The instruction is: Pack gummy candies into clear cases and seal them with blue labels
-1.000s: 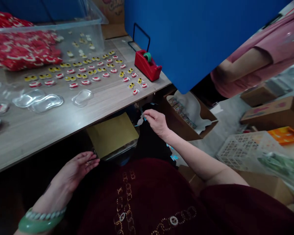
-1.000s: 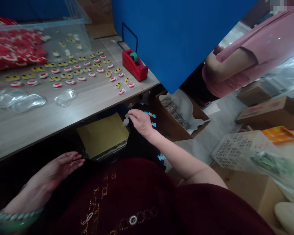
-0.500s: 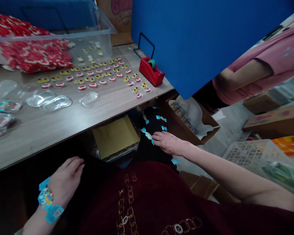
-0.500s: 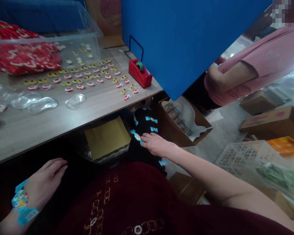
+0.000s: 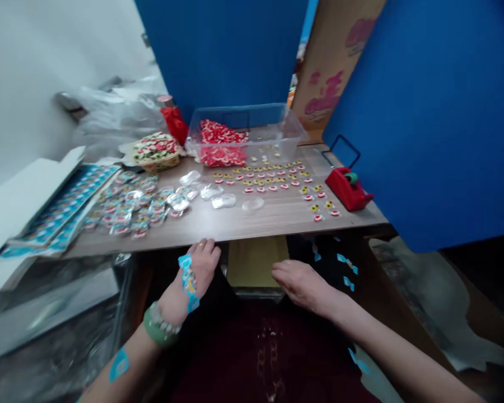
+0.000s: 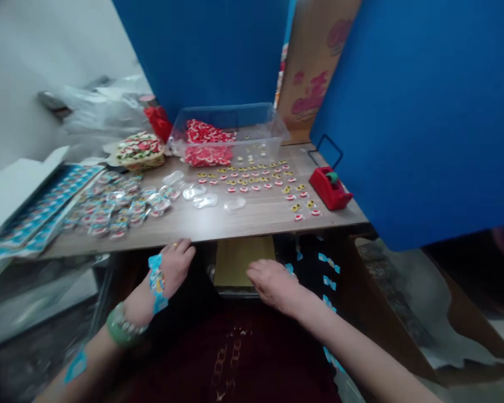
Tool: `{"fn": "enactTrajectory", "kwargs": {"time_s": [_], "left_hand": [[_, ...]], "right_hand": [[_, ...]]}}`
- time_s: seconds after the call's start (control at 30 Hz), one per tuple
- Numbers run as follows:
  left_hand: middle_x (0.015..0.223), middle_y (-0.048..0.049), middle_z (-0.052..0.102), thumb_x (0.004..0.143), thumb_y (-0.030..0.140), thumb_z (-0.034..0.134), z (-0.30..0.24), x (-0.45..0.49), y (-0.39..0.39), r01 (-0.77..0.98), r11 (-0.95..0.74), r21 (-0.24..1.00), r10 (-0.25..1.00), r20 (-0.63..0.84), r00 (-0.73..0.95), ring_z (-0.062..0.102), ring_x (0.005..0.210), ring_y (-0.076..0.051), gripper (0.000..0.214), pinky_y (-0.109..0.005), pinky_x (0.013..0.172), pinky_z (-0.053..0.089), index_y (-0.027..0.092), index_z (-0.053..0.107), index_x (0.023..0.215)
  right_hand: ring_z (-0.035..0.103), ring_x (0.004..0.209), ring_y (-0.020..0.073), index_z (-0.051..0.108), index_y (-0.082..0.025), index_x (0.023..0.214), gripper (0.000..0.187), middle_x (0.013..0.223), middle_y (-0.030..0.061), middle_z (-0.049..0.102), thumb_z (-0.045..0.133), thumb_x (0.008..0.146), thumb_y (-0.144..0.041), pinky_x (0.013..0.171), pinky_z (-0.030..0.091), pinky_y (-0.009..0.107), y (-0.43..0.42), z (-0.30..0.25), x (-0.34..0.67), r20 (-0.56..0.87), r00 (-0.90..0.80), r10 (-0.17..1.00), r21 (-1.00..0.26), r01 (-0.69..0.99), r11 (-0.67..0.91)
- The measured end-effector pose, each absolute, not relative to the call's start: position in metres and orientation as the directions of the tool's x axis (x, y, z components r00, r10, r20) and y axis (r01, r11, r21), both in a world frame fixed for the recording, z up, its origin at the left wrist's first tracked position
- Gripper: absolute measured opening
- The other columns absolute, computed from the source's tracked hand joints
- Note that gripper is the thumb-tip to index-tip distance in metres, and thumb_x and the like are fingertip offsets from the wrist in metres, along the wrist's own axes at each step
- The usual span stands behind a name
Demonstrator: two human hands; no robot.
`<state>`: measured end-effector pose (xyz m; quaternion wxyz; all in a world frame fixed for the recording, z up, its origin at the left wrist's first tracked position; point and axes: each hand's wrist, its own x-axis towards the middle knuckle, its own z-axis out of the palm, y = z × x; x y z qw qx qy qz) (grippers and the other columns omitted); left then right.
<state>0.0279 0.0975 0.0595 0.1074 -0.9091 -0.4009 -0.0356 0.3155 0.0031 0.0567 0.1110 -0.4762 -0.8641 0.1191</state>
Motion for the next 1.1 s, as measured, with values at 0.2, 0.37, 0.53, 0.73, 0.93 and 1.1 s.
{"fn": "enactTrajectory", "kwargs": {"time_s": [0.2, 0.37, 0.53, 0.73, 0.93, 1.1], "left_hand": [[0.105, -0.0151, 0.064, 0.088, 0.002, 0.047, 0.080, 0.040, 0.111, 0.724, -0.667, -0.175, 0.730, 0.037, 0.682, 0.058, 0.106, -0.030, 0.024, -0.042, 0.089, 0.047, 0.013, 0.068, 0.092], [0.108, -0.0160, 0.066, 0.087, 0.001, 0.048, 0.069, 0.031, 0.117, 0.749, -0.655, -0.094, 0.737, 0.136, 0.662, 0.058, 0.109, -0.030, 0.025, -0.043, 0.092, 0.046, 0.014, 0.068, 0.091], [0.102, -0.0124, 0.071, 0.090, 0.008, 0.051, 0.042, 0.008, 0.130, 0.804, -0.590, 0.078, 0.787, 0.281, 0.550, 0.065, 0.088, -0.026, 0.020, -0.037, 0.076, 0.052, 0.017, 0.067, 0.084], [0.103, -0.0113, 0.072, 0.096, 0.018, 0.048, 0.028, 0.021, 0.144, 0.781, -0.592, 0.199, 0.753, 0.481, 0.449, 0.067, 0.084, -0.023, 0.019, -0.033, 0.073, 0.055, 0.019, 0.067, 0.096], [0.114, -0.0161, 0.069, 0.095, 0.015, 0.044, 0.037, 0.055, 0.158, 0.748, -0.632, 0.205, 0.758, 0.367, 0.540, 0.066, 0.089, -0.025, 0.026, -0.037, 0.076, 0.056, 0.017, 0.068, 0.102], [0.104, -0.0122, 0.071, 0.094, 0.021, 0.048, 0.041, 0.057, 0.174, 0.742, -0.581, 0.335, 0.812, 0.294, 0.503, 0.067, 0.089, -0.024, 0.023, -0.035, 0.078, 0.056, 0.019, 0.070, 0.089]], "right_hand": [[0.066, 0.094, 0.0183, 0.069, -0.020, 0.100, 0.022, 0.105, 0.0088, 0.072, 0.048, 0.097, -0.016, 0.085, 0.052, 0.031, 0.063, 0.084, 0.243, 0.364, -0.488, 0.793, -0.469, 0.640, 0.609], [0.063, 0.103, 0.0236, 0.070, -0.019, 0.100, 0.023, 0.108, 0.0108, 0.072, 0.050, 0.091, -0.012, 0.094, 0.051, 0.039, 0.124, 0.074, 0.243, 0.401, -0.318, 0.859, -0.457, 0.744, 0.488], [0.049, 0.125, 0.0302, 0.066, -0.015, 0.116, 0.030, 0.132, 0.0164, 0.061, 0.053, 0.089, -0.014, 0.105, 0.041, 0.047, 0.164, 0.048, 0.277, 0.304, -0.152, 0.941, -0.280, 0.930, 0.240], [0.053, 0.093, 0.0237, 0.066, -0.021, 0.097, 0.017, 0.099, 0.0091, 0.066, 0.049, 0.097, -0.022, 0.081, 0.044, 0.036, 0.144, 0.037, 0.258, 0.257, -0.290, 0.922, -0.159, 0.928, 0.336], [0.041, 0.132, 0.0333, 0.063, -0.019, 0.112, 0.023, 0.141, 0.0160, 0.053, 0.059, 0.092, -0.030, 0.107, 0.037, 0.051, 0.127, 0.030, 0.253, 0.352, -0.330, 0.876, -0.184, 0.893, 0.411], [0.052, 0.125, 0.0272, 0.063, -0.019, 0.112, 0.022, 0.129, 0.0163, 0.062, 0.053, 0.092, -0.017, 0.105, 0.042, 0.047, 0.115, 0.024, 0.268, 0.402, -0.526, 0.749, -0.167, 0.763, 0.625]]}}
